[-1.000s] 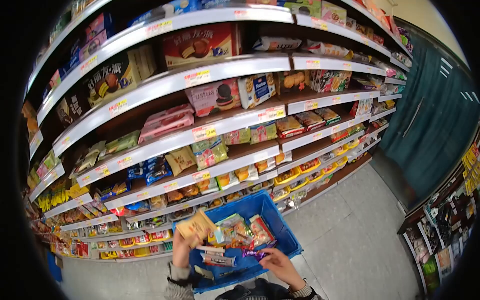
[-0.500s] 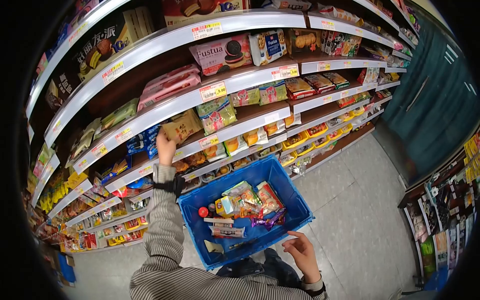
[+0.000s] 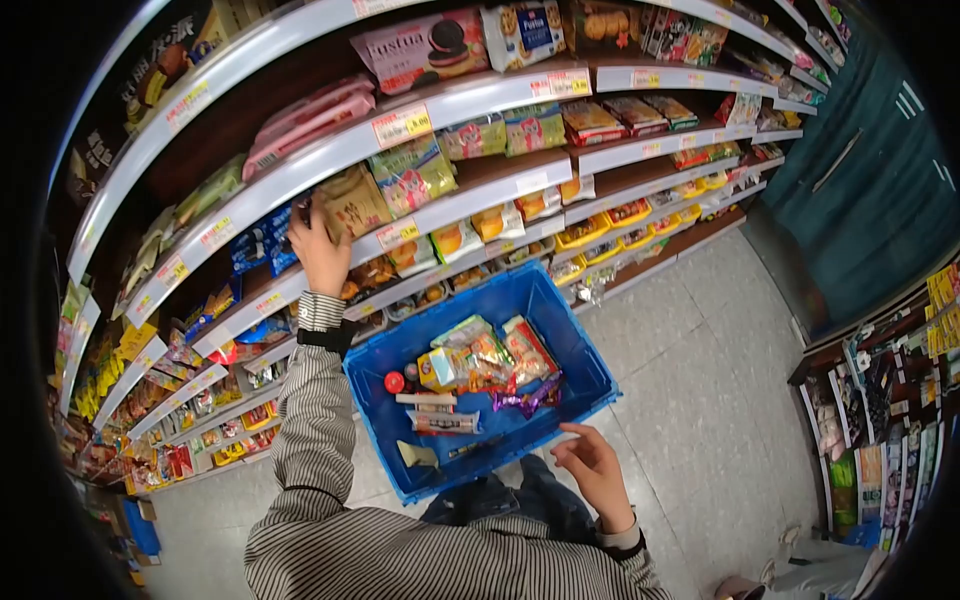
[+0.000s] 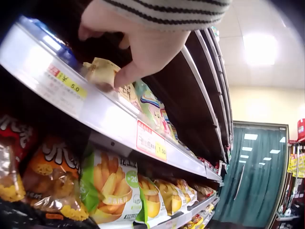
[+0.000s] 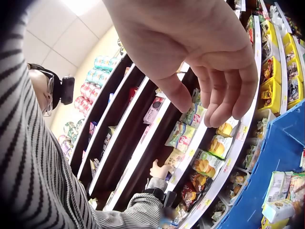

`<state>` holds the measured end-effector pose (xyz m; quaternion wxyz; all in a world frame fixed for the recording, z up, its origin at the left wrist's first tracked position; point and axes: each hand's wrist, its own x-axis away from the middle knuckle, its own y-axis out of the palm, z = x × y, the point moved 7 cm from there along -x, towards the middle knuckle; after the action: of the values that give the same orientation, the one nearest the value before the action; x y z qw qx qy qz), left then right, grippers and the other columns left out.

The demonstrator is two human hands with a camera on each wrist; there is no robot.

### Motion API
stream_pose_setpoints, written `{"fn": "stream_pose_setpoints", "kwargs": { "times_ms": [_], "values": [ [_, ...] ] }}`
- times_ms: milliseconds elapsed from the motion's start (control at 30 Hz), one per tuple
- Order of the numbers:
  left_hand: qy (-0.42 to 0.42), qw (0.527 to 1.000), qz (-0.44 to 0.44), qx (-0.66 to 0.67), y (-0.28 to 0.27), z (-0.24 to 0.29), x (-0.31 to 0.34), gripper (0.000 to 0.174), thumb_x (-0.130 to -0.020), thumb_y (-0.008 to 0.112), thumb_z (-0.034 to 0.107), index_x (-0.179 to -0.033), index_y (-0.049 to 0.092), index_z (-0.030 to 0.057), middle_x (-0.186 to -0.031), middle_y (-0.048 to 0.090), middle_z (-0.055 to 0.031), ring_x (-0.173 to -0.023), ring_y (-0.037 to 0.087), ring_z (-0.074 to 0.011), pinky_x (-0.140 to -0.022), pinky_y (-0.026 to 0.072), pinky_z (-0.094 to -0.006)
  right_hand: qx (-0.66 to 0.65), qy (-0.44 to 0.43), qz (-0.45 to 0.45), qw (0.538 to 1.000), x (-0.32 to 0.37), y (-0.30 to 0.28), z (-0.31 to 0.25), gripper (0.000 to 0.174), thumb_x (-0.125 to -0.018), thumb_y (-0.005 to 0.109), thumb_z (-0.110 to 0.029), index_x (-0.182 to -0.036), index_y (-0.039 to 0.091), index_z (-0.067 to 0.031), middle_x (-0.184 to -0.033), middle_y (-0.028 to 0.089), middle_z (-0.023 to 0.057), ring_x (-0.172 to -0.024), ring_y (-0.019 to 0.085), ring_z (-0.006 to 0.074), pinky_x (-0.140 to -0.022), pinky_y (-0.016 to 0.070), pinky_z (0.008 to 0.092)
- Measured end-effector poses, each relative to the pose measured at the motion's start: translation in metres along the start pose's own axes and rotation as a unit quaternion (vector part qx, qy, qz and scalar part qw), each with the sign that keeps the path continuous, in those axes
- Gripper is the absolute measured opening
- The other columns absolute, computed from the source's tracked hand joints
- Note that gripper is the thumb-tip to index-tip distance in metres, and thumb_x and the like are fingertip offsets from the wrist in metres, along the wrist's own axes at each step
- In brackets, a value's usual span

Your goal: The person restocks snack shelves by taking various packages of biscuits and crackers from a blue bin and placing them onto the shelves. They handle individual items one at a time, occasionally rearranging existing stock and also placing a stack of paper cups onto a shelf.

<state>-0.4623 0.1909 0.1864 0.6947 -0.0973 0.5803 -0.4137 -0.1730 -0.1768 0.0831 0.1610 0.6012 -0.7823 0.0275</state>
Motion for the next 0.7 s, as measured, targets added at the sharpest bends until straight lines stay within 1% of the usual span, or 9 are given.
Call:
{"fn": "stream_pose_setpoints", "kwargs": {
  "times_ms": [67,100,233,300,500,567,600,633,700],
  "values": [
    [0.036,0.997,0.053,0.049,-0.016,0.017,0.016,0.056,-0.075,0.061,0.006,-0.128,0.044,0.005,-0.125,0.04,-0.0252,-0.115,0.037,-0.0426,-0.097,0.0333,-0.0464,0.005,0.015,-0.007,1.0,-0.002,0.001,-0.001,0.036,-0.088,0.056,0.001,-0.124,0.05,-0.0021,-0.092,0.062,0.006,-0.087,0.058,0.0123,-0.08,0.0481,0.0255],
    [0.041,0.994,0.048,0.084,-0.017,0.025,0.029,0.043,-0.075,0.059,0.006,-0.117,0.05,0.002,-0.115,0.048,-0.0226,-0.109,0.044,-0.0403,-0.093,0.0363,-0.0449,0.003,0.023,-0.001,1.0,-0.003,0.0,0.0,0.036,-0.088,0.056,0.001,-0.124,0.05,-0.0021,-0.092,0.062,0.006,-0.087,0.058,0.0123,-0.08,0.0481,0.0255],
    [-0.012,0.935,-0.253,0.249,0.053,0.037,0.133,0.019,-0.074,0.06,0.007,-0.092,0.059,0.0024,-0.1,0.056,-0.0181,-0.098,0.054,-0.0363,-0.083,0.0441,-0.0431,-0.011,0.03,-0.014,0.999,-0.007,-0.002,0.005,0.037,-0.088,0.056,0.0,-0.124,0.049,-0.0017,-0.092,0.061,0.0056,-0.089,0.058,0.0119,-0.082,0.0468,0.0251],
    [-0.015,0.908,-0.355,0.224,0.102,0.024,0.203,0.021,-0.073,0.063,0.011,-0.091,0.06,0.0024,-0.099,0.058,-0.0183,-0.097,0.055,-0.0355,-0.082,0.0459,-0.0432,-0.01,0.037,0.007,0.999,-0.008,-0.006,0.007,0.034,-0.086,0.055,0.001,-0.12,0.052,-0.0017,-0.091,0.063,0.0084,-0.087,0.059,0.0155,-0.081,0.049,0.0291],
    [-0.153,0.848,-0.479,0.169,0.212,-0.028,0.352,0.024,-0.071,0.067,0.018,-0.085,0.064,-0.0004,-0.082,0.064,-0.0183,-0.084,0.061,-0.0347,-0.077,0.0487,-0.0425,0.0,0.083,0.042,0.996,-0.006,-0.023,0.023,0.034,-0.086,0.054,0.002,-0.119,0.052,-0.0013,-0.091,0.064,0.0086,-0.089,0.06,0.0158,-0.08,0.0492,0.0289],
    [-0.317,0.685,-0.607,0.249,0.25,-0.032,0.416,0.024,-0.072,0.068,0.02,-0.082,0.065,-0.0014,-0.076,0.065,-0.0187,-0.085,0.062,-0.0333,-0.077,0.0494,-0.041,-0.009,0.101,0.058,0.993,-0.004,-0.033,0.032,0.034,-0.086,0.055,0.002,-0.119,0.052,-0.0012,-0.092,0.064,0.0086,-0.089,0.06,0.0159,-0.08,0.0493,0.0288],
    [-0.4,0.608,-0.65,0.218,0.243,-0.013,0.42,0.033,-0.072,0.07,0.023,-0.095,0.065,-0.0005,-0.082,0.066,-0.0193,-0.087,0.063,-0.0339,-0.08,0.0496,-0.0402,-0.017,0.114,0.068,0.991,-0.002,-0.038,0.038,0.033,-0.086,0.055,0.002,-0.119,0.052,-0.0012,-0.092,0.064,0.0086,-0.089,0.06,0.0159,-0.08,0.0493,0.0288],
    [-0.4,0.603,-0.655,0.217,0.248,-0.003,0.427,0.033,-0.072,0.07,0.023,-0.095,0.065,-0.0005,-0.082,0.066,-0.0193,-0.087,0.063,-0.0339,-0.08,0.0496,-0.0402,-0.017,0.119,0.073,0.99,-0.001,-0.042,0.043,0.033,-0.086,0.055,0.002,-0.119,0.052,-0.0012,-0.092,0.064,0.0086,-0.089,0.06,0.0159,-0.08,0.0493,0.0288],
    [-0.178,0.755,-0.617,0.136,0.262,0.016,0.421,0.053,-0.071,0.072,0.025,-0.116,0.056,0.0022,-0.107,0.062,-0.0221,-0.101,0.059,-0.035,-0.088,0.0469,-0.0416,-0.036,0.151,0.09,0.984,0.002,-0.052,0.058,0.032,-0.089,0.056,0.0,-0.121,0.051,-0.0008,-0.091,0.063,0.0062,-0.086,0.059,0.0121,-0.081,0.0466,0.0257]
  ]
}}
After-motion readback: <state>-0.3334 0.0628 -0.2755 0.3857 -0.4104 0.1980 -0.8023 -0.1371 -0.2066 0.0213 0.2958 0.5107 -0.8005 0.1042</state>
